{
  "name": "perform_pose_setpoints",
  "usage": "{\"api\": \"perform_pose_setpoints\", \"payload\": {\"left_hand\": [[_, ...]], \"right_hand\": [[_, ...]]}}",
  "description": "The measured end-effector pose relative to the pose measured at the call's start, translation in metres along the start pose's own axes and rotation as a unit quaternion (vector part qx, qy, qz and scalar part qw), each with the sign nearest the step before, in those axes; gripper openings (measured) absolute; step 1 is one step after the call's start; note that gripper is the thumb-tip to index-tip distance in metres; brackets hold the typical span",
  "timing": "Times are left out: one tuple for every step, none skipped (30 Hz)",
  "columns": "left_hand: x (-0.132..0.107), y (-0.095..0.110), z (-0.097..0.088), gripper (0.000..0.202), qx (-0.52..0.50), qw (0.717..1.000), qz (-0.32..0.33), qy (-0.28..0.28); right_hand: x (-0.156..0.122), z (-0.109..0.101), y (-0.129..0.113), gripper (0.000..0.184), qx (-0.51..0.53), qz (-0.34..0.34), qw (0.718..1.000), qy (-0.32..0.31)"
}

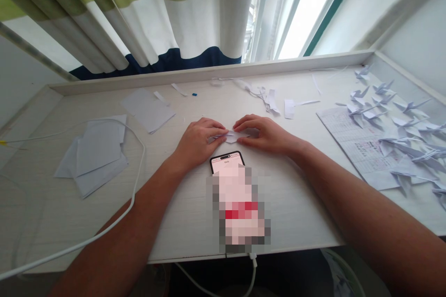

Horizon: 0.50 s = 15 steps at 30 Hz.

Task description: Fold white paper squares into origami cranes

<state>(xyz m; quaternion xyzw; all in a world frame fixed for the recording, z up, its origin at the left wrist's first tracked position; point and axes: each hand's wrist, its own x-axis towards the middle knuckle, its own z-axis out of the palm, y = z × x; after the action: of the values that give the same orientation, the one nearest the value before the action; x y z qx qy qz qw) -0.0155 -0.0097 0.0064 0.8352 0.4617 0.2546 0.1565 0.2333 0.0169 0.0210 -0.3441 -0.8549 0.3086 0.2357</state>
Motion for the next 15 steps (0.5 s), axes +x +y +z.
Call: {"api": "perform_pose_setpoints", "payload": {"left_hand": [[0.0001,0.0003,-0.0003,0.021,-0.001,1.000,-0.003,0.001],[0.0001,0.0005,-0.0005,0.024,-0.001,1.000,-0.005,0.001],[0.0001,0.0007,-0.0005,0.029,0.000,1.000,-0.007,0.000],[0.0001,0.0007,-0.0004,0.033,0.004,1.000,-0.005,-0.001],[0.0000,0.0005,-0.0001,0.035,0.009,1.000,-0.001,-0.002],[-0.0002,0.0001,0.0003,0.034,0.014,1.000,0.005,-0.004],[-0.0003,-0.0005,0.0009,0.031,0.019,1.000,0.013,-0.005],[-0.0005,-0.0011,0.0015,0.028,0.023,1.000,0.020,-0.005],[-0.0007,-0.0017,0.0020,0.026,0.026,0.999,0.025,-0.004],[-0.0008,-0.0022,0.0024,0.024,0.028,0.999,0.029,-0.003],[-0.0009,-0.0026,0.0026,0.023,0.029,0.999,0.031,-0.002],[-0.0009,-0.0028,0.0026,0.022,0.029,0.999,0.033,0.000],[-0.0008,-0.0027,0.0025,0.021,0.029,0.999,0.034,0.001],[-0.0006,-0.0025,0.0023,0.020,0.028,0.999,0.034,0.002],[-0.0003,-0.0021,0.0020,0.020,0.027,0.999,0.033,0.002]], "right_hand": [[0.0002,-0.0004,0.0000,0.022,0.001,0.001,1.000,-0.004],[0.0005,-0.0007,0.0000,0.022,0.001,0.001,1.000,-0.006],[0.0007,-0.0009,0.0002,0.023,0.002,0.002,1.000,-0.007],[0.0009,-0.0012,0.0005,0.022,0.003,0.002,1.000,-0.007],[0.0010,-0.0014,0.0009,0.022,0.007,0.002,1.000,-0.006],[0.0011,-0.0016,0.0014,0.021,0.011,0.003,1.000,-0.004],[0.0011,-0.0017,0.0018,0.020,0.015,0.004,1.000,-0.002],[0.0012,-0.0017,0.0023,0.019,0.019,0.005,1.000,0.000],[0.0012,-0.0017,0.0027,0.017,0.022,0.005,1.000,0.002],[0.0012,-0.0017,0.0031,0.016,0.024,0.005,1.000,0.005],[0.0012,-0.0016,0.0034,0.015,0.024,0.004,1.000,0.006],[0.0013,-0.0015,0.0037,0.015,0.023,0.002,1.000,0.007],[0.0013,-0.0015,0.0039,0.017,0.021,0.002,1.000,0.007],[0.0014,-0.0015,0.0040,0.018,0.017,0.002,1.000,0.007],[0.0014,-0.0014,0.0041,0.020,0.012,0.004,1.000,0.006]]}}
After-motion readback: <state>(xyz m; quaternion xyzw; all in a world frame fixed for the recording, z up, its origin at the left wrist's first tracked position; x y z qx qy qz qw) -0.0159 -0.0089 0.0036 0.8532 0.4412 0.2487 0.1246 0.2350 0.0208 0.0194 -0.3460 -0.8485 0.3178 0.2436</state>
